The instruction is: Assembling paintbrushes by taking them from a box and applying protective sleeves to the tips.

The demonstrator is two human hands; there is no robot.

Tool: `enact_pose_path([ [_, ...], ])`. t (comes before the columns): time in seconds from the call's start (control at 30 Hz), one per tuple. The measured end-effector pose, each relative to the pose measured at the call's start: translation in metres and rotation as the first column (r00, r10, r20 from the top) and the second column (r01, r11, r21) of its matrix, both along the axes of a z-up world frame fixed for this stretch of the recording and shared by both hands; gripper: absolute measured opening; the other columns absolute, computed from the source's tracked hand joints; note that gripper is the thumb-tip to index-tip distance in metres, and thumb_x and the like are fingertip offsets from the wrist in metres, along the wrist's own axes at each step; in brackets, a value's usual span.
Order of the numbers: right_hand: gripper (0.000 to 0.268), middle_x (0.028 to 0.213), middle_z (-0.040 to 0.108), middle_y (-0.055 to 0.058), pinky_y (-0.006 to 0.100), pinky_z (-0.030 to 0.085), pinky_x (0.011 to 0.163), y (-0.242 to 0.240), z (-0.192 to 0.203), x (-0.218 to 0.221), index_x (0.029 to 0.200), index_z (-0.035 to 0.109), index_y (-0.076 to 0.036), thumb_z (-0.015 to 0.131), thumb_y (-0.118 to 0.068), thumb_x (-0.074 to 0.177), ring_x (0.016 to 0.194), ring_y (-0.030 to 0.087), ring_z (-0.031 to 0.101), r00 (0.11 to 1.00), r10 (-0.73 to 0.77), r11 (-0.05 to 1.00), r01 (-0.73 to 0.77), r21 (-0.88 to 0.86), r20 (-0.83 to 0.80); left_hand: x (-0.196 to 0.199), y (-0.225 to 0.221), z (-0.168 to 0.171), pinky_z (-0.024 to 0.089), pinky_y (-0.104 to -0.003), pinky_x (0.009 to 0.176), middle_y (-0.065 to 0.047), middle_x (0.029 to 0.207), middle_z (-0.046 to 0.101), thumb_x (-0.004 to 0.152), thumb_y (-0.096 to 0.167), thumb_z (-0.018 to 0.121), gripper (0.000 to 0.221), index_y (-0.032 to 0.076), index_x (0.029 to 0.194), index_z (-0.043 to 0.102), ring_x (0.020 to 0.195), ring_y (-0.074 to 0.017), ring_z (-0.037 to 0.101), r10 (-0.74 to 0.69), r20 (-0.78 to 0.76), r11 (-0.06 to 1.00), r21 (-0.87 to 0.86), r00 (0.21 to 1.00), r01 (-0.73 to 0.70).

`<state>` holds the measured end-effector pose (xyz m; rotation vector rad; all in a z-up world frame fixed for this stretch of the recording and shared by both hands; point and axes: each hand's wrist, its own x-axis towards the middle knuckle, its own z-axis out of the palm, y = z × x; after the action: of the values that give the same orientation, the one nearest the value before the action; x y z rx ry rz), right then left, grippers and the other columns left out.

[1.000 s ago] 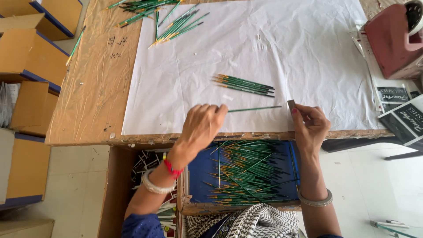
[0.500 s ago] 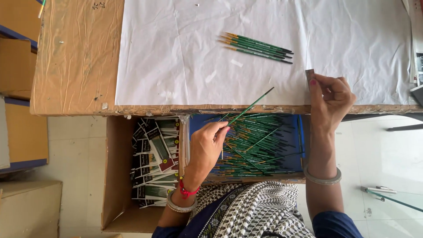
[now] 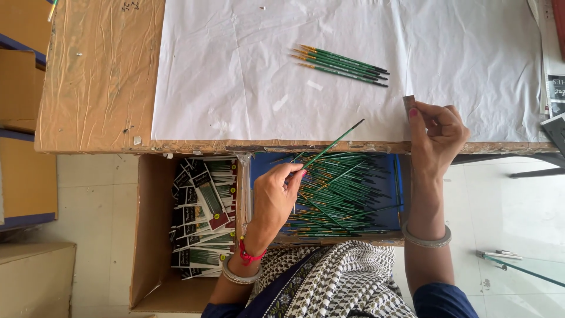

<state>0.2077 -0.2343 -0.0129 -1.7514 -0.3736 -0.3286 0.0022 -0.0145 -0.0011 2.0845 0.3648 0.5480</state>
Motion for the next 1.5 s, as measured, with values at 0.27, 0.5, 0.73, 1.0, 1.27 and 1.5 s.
enact_pose_path([
  [0.27, 0.011, 0.09, 0.057, -0.002, 0.018, 0.039, 0.068, -0.001, -0.002, 0.0, 0.111, 0.08, 0.001, 0.079, 0.002, 0.099, 0.078, 0.004, 0.05, 1.0, -0.001, 1.0, 0.001, 0.001, 0.006, 0.001, -0.001, -0.004, 0.057, -0.029, 0.054, -0.014, 0.088, 0.076, 0.091, 0.01, 0.077, 0.015, 0.0, 0.103, 0.073, 0.068, -0.0209, 0.076, 0.015, -0.01, 1.0, 0.023, 1.0, -0.015],
  [0.5, 0.012, 0.094, 0.058, -0.001, 0.018, 0.048, 0.075, -0.001, -0.005, 0.001, 0.112, 0.079, 0.002, 0.077, 0.003, 0.1, 0.083, 0.004, 0.056, 1.0, 0.024, 0.999, -0.024, 0.044, 0.002, 0.004, -0.002, -0.009, 0.058, -0.033, 0.061, -0.01, 0.093, 0.077, 0.089, 0.009, 0.079, 0.012, 0.004, 0.097, 0.072, 0.077, -0.0253, 0.076, 0.072, 0.044, 0.973, 0.216, 0.996, -0.08],
  [0.73, 0.013, 0.095, 0.059, 0.0, 0.018, 0.048, 0.076, -0.003, -0.006, 0.002, 0.113, 0.079, 0.003, 0.077, 0.004, 0.1, 0.084, 0.005, 0.056, 0.999, 0.034, 0.998, -0.034, 0.048, 0.01, 0.005, -0.002, -0.006, 0.057, -0.034, 0.062, -0.009, 0.092, 0.077, 0.089, 0.009, 0.079, 0.012, 0.005, 0.098, 0.072, 0.078, -0.0247, 0.075, 0.085, 0.026, 0.965, 0.247, 0.996, -0.089],
  [1.0, 0.012, 0.093, 0.06, -0.001, 0.018, 0.044, 0.072, -0.002, -0.004, 0.001, 0.112, 0.079, 0.003, 0.078, 0.002, 0.1, 0.08, 0.004, 0.055, 0.999, 0.032, 0.998, -0.033, 0.051, 0.012, 0.005, -0.002, -0.006, 0.057, -0.035, 0.064, -0.007, 0.092, 0.077, 0.087, 0.009, 0.081, 0.013, 0.005, 0.096, 0.072, 0.08, -0.0242, 0.074, 0.091, 0.042, 0.952, 0.289, 0.995, -0.099],
  [1.27, 0.013, 0.092, 0.058, -0.001, 0.018, 0.044, 0.071, -0.004, -0.009, 0.003, 0.112, 0.08, 0.002, 0.078, 0.001, 0.1, 0.079, 0.004, 0.053, 1.0, 0.023, 0.999, -0.024, 0.024, 0.014, 0.004, -0.001, -0.007, 0.056, -0.035, 0.064, -0.007, 0.09, 0.076, 0.087, 0.01, 0.081, 0.014, 0.005, 0.095, 0.071, 0.08, -0.0234, 0.073, 0.085, 0.032, 0.951, 0.294, 0.996, -0.09],
  [1.5, 0.014, 0.091, 0.059, -0.001, 0.019, 0.038, 0.066, -0.002, -0.003, 0.002, 0.11, 0.079, 0.0, 0.076, 0.001, 0.097, 0.076, 0.004, 0.05, 1.0, 0.007, 1.0, -0.006, 0.019, -0.002, 0.018, 0.003, 0.035, 0.055, -0.039, 0.068, -0.012, 0.094, 0.075, 0.076, 0.021, 0.083, 0.034, 0.001, 0.101, 0.072, 0.082, -0.0292, 0.07, -0.108, 0.085, 0.906, 0.419, 0.991, 0.063],
])
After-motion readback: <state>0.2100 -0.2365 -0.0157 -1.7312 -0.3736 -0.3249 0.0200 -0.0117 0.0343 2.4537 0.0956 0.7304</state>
